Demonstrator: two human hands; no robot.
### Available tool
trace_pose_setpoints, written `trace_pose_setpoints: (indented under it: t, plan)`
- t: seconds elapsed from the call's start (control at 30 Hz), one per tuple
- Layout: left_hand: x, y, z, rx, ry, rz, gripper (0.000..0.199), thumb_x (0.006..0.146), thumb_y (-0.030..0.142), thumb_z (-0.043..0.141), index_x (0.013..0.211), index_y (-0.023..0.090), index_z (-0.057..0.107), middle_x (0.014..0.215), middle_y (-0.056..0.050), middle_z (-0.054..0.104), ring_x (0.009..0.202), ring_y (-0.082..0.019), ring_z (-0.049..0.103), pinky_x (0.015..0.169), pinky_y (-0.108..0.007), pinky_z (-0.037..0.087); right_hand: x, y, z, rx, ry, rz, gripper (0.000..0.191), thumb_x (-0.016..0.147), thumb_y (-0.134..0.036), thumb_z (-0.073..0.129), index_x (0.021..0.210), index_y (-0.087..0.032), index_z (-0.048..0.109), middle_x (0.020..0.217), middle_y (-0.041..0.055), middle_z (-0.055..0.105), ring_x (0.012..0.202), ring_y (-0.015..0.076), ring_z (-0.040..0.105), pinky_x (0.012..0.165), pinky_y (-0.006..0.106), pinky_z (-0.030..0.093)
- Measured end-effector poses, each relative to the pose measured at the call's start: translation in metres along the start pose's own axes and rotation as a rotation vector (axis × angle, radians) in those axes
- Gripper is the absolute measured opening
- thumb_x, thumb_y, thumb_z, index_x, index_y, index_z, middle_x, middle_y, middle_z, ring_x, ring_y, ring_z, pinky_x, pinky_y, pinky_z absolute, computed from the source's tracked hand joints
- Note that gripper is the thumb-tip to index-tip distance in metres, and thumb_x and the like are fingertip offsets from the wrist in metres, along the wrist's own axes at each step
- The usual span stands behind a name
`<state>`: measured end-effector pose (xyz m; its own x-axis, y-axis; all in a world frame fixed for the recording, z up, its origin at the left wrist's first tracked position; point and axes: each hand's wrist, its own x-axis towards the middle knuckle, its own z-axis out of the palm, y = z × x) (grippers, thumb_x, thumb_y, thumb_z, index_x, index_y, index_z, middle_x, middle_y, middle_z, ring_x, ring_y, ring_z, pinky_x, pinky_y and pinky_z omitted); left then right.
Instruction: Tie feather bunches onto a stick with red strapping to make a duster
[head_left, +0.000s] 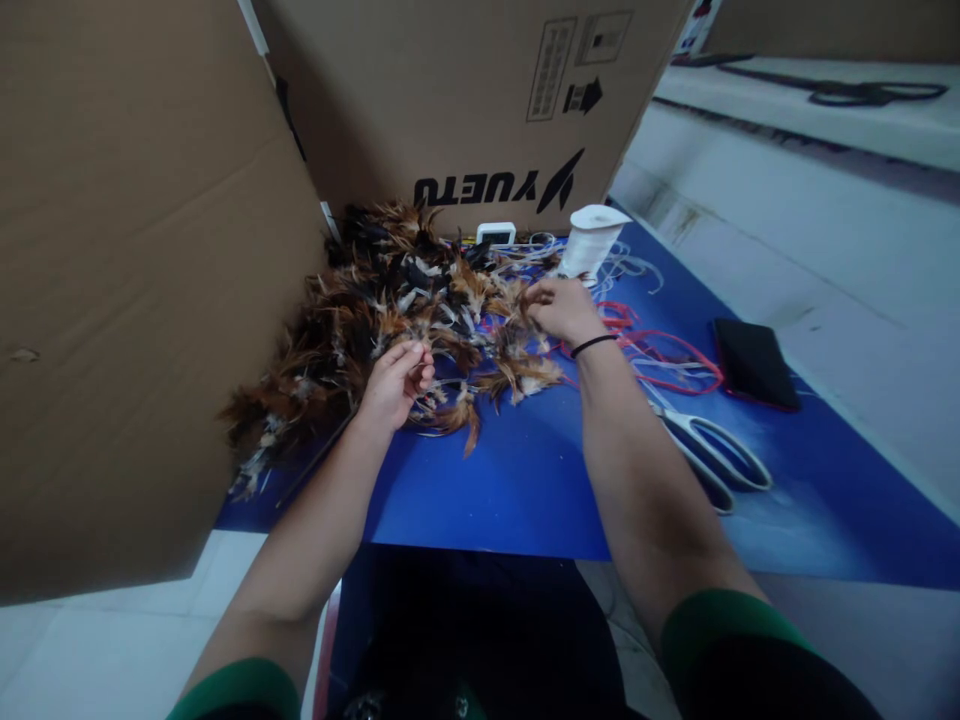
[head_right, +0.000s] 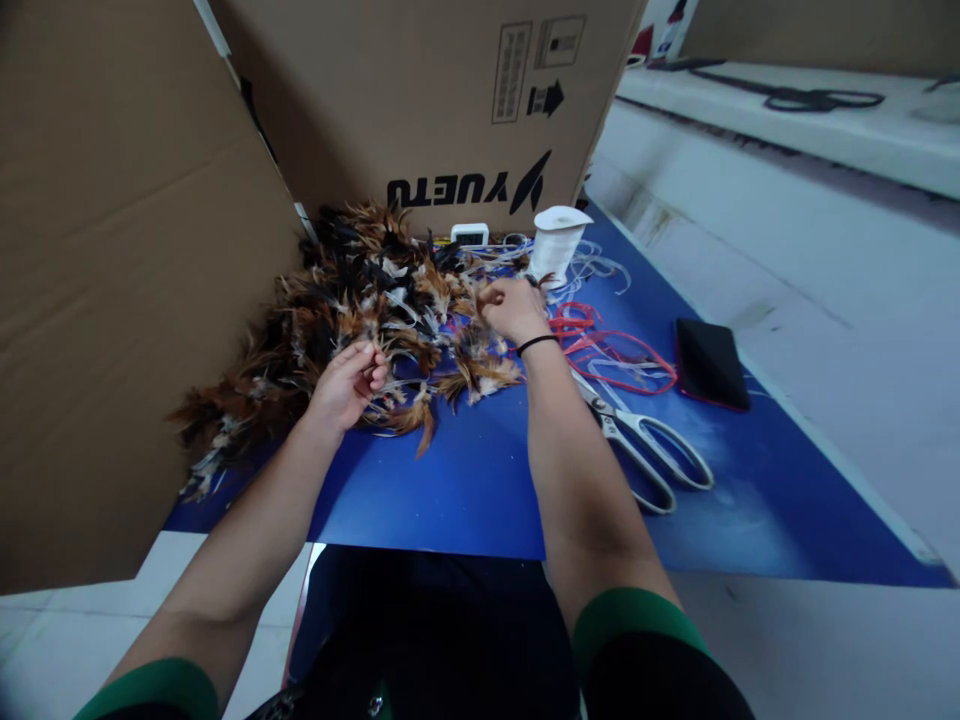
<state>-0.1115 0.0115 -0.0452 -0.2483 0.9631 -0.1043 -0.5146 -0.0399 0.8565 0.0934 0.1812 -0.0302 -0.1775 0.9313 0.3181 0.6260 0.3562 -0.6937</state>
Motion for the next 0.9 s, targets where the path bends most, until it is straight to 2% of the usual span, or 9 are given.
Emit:
trace_pose_setpoints:
  t: [0.13, 0.27, 0.4, 0.5, 0.63, 0.73, 0.83, 0.9]
  plan:
    - [0.0, -0.001, -0.001, -0.005, -0.008, -0.002, 0.019, 0.07, 0.023, 0.075, 0.075, 0.013, 0.059, 0.067, 0.001, 0.058, 0.051, -0.005, 0.052, 0.043, -0.015, 0.037, -0.006, -0.008, 0.01, -0.274, -0.145, -0.048, 0.016, 0.073, -0.027, 0.065, 0.083, -0.02, 0.075, 0.079, 0.0043, 0.072, 0.083, 0.0223, 0.067, 0.081, 0.033, 0.051]
    - [-0.001, 0.0, -0.001, 0.004, -0.001, -0.019, 0.021, 0.069, 0.025, 0.076, 0.074, 0.013, 0.058, 0.066, 0.001, 0.058, 0.051, -0.005, 0.052, 0.043, -0.015, 0.037, -0.007, -0.017, 0.031, -0.451, -0.236, -0.058, 0.026, 0.079, -0.043, 0.063, 0.088, -0.021, 0.075, 0.092, 0.0095, 0.073, 0.092, 0.0257, 0.067, 0.083, 0.035, 0.05]
    - [-0.002, 0.001, -0.001, -0.009, -0.008, -0.024, 0.022, 0.07, 0.026, 0.076, 0.074, 0.013, 0.059, 0.067, 0.001, 0.057, 0.051, -0.005, 0.051, 0.043, -0.015, 0.037, -0.002, -0.018, 0.05, -0.601, -0.354, -0.047, 0.024, 0.079, -0.034, 0.064, 0.095, -0.019, 0.073, 0.102, 0.0154, 0.072, 0.1, 0.0286, 0.065, 0.085, 0.038, 0.049]
    - [-0.001, 0.002, -0.002, -0.021, 0.003, -0.021, 0.023, 0.069, 0.027, 0.077, 0.074, 0.013, 0.059, 0.066, 0.001, 0.058, 0.051, -0.005, 0.051, 0.044, -0.015, 0.038, 0.003, -0.016, 0.053, -0.636, -0.337, -0.043, 0.024, 0.08, -0.022, 0.057, 0.098, -0.018, 0.072, 0.103, 0.0166, 0.071, 0.101, 0.0291, 0.065, 0.086, 0.039, 0.049]
    - [0.002, -0.001, -0.004, -0.009, 0.063, -0.05, 0.022, 0.069, 0.028, 0.076, 0.072, 0.013, 0.06, 0.067, 0.0, 0.061, 0.057, -0.006, 0.057, 0.049, -0.016, 0.043, 0.01, -0.014, 0.05, -0.572, -0.18, -0.088, 0.029, 0.076, -0.014, 0.055, 0.099, -0.017, 0.072, 0.109, 0.0152, 0.069, 0.104, 0.0298, 0.063, 0.088, 0.04, 0.048]
    - [0.005, -0.004, -0.005, -0.028, 0.14, -0.055, 0.02, 0.068, 0.026, 0.077, 0.073, 0.014, 0.061, 0.074, -0.002, 0.066, 0.068, -0.01, 0.064, 0.057, -0.018, 0.048, 0.015, -0.02, 0.051, -0.383, -0.108, -0.169, 0.03, 0.074, -0.01, 0.052, 0.095, -0.015, 0.073, 0.104, 0.0123, 0.07, 0.102, 0.0261, 0.063, 0.09, 0.037, 0.048]
    - [0.008, -0.005, -0.007, -0.064, 0.184, -0.023, 0.02, 0.068, 0.024, 0.077, 0.075, 0.014, 0.062, 0.079, -0.002, 0.069, 0.074, -0.012, 0.066, 0.061, -0.02, 0.048, 0.016, -0.032, 0.058, -0.117, -0.179, -0.272, 0.026, 0.076, -0.015, 0.053, 0.093, -0.014, 0.072, 0.097, 0.0093, 0.071, 0.091, 0.0212, 0.065, 0.088, 0.033, 0.049]
    - [0.01, -0.004, -0.009, -0.09, 0.209, 0.015, 0.02, 0.066, 0.024, 0.078, 0.074, 0.015, 0.061, 0.08, -0.002, 0.069, 0.075, -0.013, 0.067, 0.06, -0.02, 0.048, 0.011, -0.042, 0.064, 0.005, -0.283, -0.377, 0.033, 0.077, -0.027, 0.061, 0.105, -0.014, 0.069, 0.105, 0.0091, 0.069, 0.095, 0.0215, 0.064, 0.089, 0.034, 0.049]
